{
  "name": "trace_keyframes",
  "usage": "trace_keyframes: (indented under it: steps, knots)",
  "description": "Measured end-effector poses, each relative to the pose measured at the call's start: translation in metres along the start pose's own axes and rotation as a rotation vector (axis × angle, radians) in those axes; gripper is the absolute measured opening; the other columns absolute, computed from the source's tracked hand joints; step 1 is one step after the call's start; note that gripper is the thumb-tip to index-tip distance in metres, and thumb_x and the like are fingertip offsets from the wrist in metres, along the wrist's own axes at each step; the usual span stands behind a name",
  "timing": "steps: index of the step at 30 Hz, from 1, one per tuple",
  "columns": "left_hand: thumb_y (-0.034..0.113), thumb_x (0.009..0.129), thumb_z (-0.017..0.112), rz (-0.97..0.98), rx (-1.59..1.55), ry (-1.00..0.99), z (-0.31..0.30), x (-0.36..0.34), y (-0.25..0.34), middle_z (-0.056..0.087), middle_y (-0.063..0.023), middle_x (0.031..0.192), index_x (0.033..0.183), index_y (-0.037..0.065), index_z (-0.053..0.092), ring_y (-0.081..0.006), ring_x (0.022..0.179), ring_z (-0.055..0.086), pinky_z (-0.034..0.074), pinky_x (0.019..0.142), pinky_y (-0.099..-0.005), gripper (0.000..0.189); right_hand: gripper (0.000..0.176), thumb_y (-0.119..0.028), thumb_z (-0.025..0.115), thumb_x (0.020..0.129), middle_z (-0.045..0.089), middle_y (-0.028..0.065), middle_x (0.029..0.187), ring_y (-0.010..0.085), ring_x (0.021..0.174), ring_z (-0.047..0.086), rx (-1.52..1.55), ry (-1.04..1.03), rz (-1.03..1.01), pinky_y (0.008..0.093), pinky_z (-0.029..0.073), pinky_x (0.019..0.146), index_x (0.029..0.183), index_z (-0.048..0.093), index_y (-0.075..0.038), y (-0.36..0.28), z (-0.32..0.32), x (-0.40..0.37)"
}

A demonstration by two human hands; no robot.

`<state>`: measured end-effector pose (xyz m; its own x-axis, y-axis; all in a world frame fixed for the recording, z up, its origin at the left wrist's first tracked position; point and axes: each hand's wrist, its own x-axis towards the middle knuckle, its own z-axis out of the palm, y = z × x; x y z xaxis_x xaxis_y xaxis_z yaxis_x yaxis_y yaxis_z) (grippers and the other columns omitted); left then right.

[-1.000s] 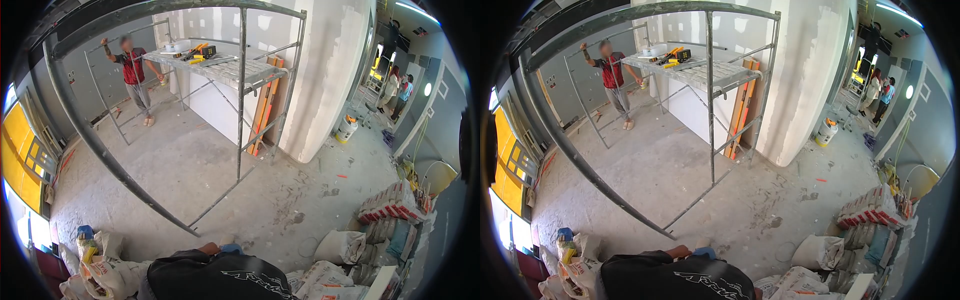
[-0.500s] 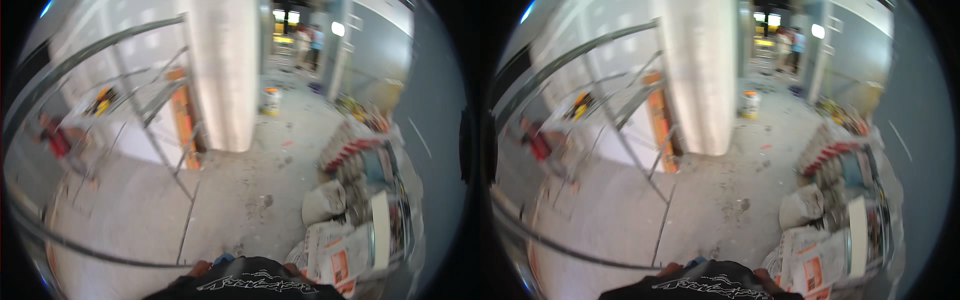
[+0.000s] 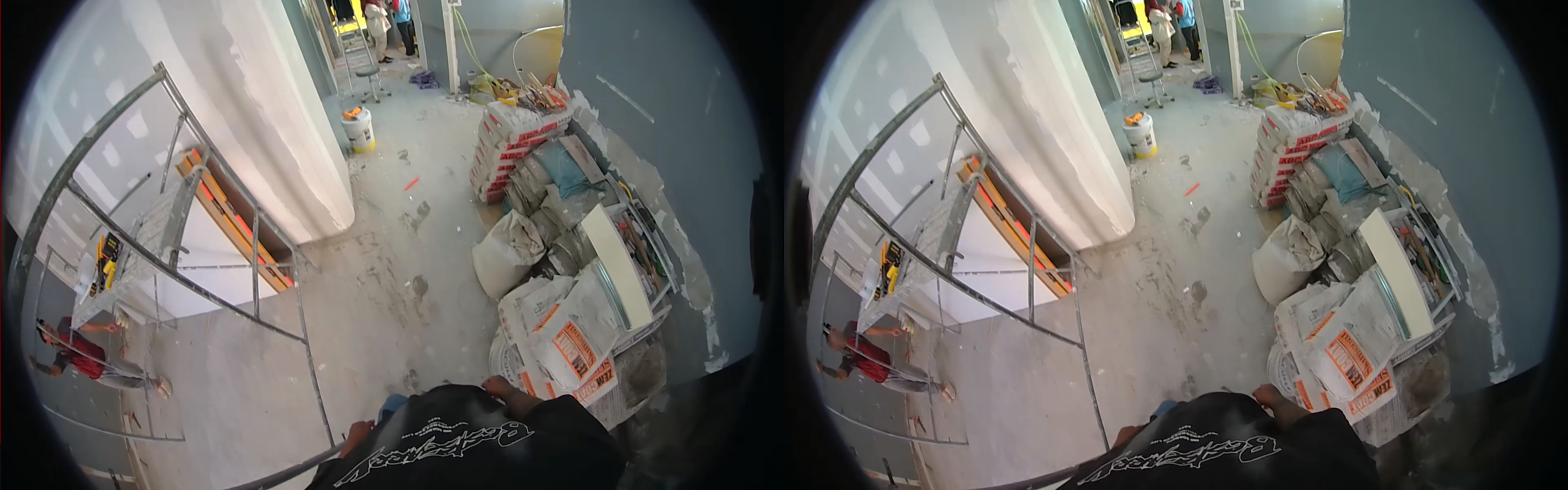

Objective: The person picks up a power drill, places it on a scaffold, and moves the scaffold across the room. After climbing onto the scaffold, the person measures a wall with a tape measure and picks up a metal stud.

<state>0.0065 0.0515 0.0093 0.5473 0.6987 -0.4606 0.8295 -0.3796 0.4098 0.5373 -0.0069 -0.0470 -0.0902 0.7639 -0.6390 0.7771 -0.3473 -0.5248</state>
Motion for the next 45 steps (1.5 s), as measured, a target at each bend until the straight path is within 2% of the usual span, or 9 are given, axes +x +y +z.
trace_keyframes:
  steps: [6, 7, 17, 24, 28, 36, 38, 40, 45]
  knots:
    - [0.031, 0.083, 0.058, 0.095, 0.047, 0.139, 0.028, 0.022, -0.012, 0.065, -0.0165, 0.074, 0.09, 0.015, 0.068, -0.0355, 0.075, 0.065, 0.051, 0.067, -0.047, 0.021, 0.029, -0.024, 0.059, 0.084, 0.067, 0.0135, 0.081, 0.0227, 0.062, 0.066, 0.52, 0.024, 0.32, 0.0345, 0.054, 0.056, 0.097, 0.067, 0.001, -0.028, -0.02, -0.009]
    - [0.034, 0.083, 0.059, -0.219, -0.333, 0.116, 0.016, 0.018, 0.003, 0.064, -0.0186, 0.076, 0.091, 0.016, 0.069, -0.0359, 0.077, 0.065, 0.051, 0.069, -0.0462, 0.023, 0.029, -0.024, 0.06, 0.084, 0.067, 0.013, 0.081, 0.0221, 0.062, 0.066, 0.558, 0.039, 0.318, 0.0345, 0.054, 0.055, 0.097, 0.067, 0.001, -0.032, -0.022, -0.007]
    - [0.038, 0.085, 0.059, -0.581, -0.542, 0.089, -0.017, 0.034, 0.03, 0.065, -0.0228, 0.081, 0.077, 0.0, 0.067, -0.0388, 0.081, 0.064, 0.05, 0.073, -0.0462, 0.04, 0.029, -0.025, 0.06, 0.085, 0.065, 0.0096, 0.079, 0.0204, 0.065, 0.063, 0.497, 0.004, 0.281, 0.0333, 0.053, 0.053, 0.099, 0.066, 0.0, -0.05, -0.054, 0.009]
    - [0.029, 0.082, 0.056, -0.274, 0.086, 0.247, 0.008, 0.061, -0.009, 0.065, -0.0184, 0.074, 0.08, 0.007, 0.067, -0.0344, 0.071, 0.065, 0.05, 0.064, -0.0477, 0.025, 0.033, -0.031, 0.055, 0.089, 0.065, 0.012, 0.07, 0.0251, 0.064, 0.066, 0.234, -0.082, 0.213, 0.0388, 0.052, 0.053, 0.081, 0.066, -0.001, -0.035, -0.07, 0.02]
    - [0.025, 0.08, 0.057, -0.143, 0.088, 0.11, 0.003, 0.072, -0.011, 0.066, -0.0078, 0.069, 0.083, 0.017, 0.067, -0.0288, 0.07, 0.067, 0.051, 0.06, -0.0452, 0.013, 0.028, -0.023, 0.064, 0.076, 0.067, 0.0128, 0.082, 0.0289, 0.081, 0.067, -0.278, -0.124, -0.329, 0.0397, 0.053, 0.067, 0.097, 0.067, -0.006, 0.067, -0.029, 0.09]
    - [0.031, 0.087, 0.048, -0.293, -0.196, 0.015, -0.034, 0.159, -0.082, 0.066, -0.0079, 0.07, 0.095, 0.014, 0.065, -0.0268, 0.068, 0.066, 0.051, 0.06, -0.0449, 0.025, 0.029, -0.026, 0.061, 0.08, 0.066, 0.013, 0.088, 0.0293, 0.08, 0.066, 0.388, -0.264, 0.356, 0.0416, 0.054, 0.067, 0.105, 0.064, -0.011, -0.051, -0.119, 0.172]
    - [0.032, 0.088, 0.046, -0.25, -0.156, -0.01, -0.06, 0.186, -0.112, 0.066, -0.0079, 0.07, 0.096, 0.014, 0.065, -0.0265, 0.067, 0.066, 0.051, 0.06, -0.0449, 0.027, 0.031, -0.034, 0.057, 0.088, 0.066, 0.0085, 0.085, 0.0214, 0.074, 0.065, -0.878, -0.169, -0.5, 0.037, 0.054, 0.06, 0.102, 0.064, -0.008, -0.082, -0.159, 0.207]
    - [0.033, 0.089, 0.045, -0.179, -0.053, -0.075, -0.084, 0.218, -0.144, 0.067, -0.0079, 0.07, 0.098, 0.014, 0.064, -0.0263, 0.066, 0.066, 0.051, 0.06, -0.0449, 0.029, 0.035, -0.038, 0.054, 0.09, 0.064, 0.0058, 0.085, 0.0159, 0.071, 0.063, 0.263, -0.168, 0.249, 0.0331, 0.052, 0.056, 0.099, 0.064, -0.006, -0.113, -0.189, 0.241]
    - [0.028, 0.087, 0.057, -0.355, -0.67, 0.29, -0.165, 0.292, -0.201, 0.062, -0.0069, 0.063, 0.085, 0.006, 0.064, -0.019, 0.058, 0.062, 0.049, 0.053, -0.0356, 0.023, 0.032, -0.033, 0.057, 0.088, 0.062, 0.0057, 0.084, 0.0149, 0.067, 0.061, 0.38, -0.015, 0.174, 0.0299, 0.049, 0.054, 0.097, 0.064, -0.004, -0.208, -0.277, 0.308]
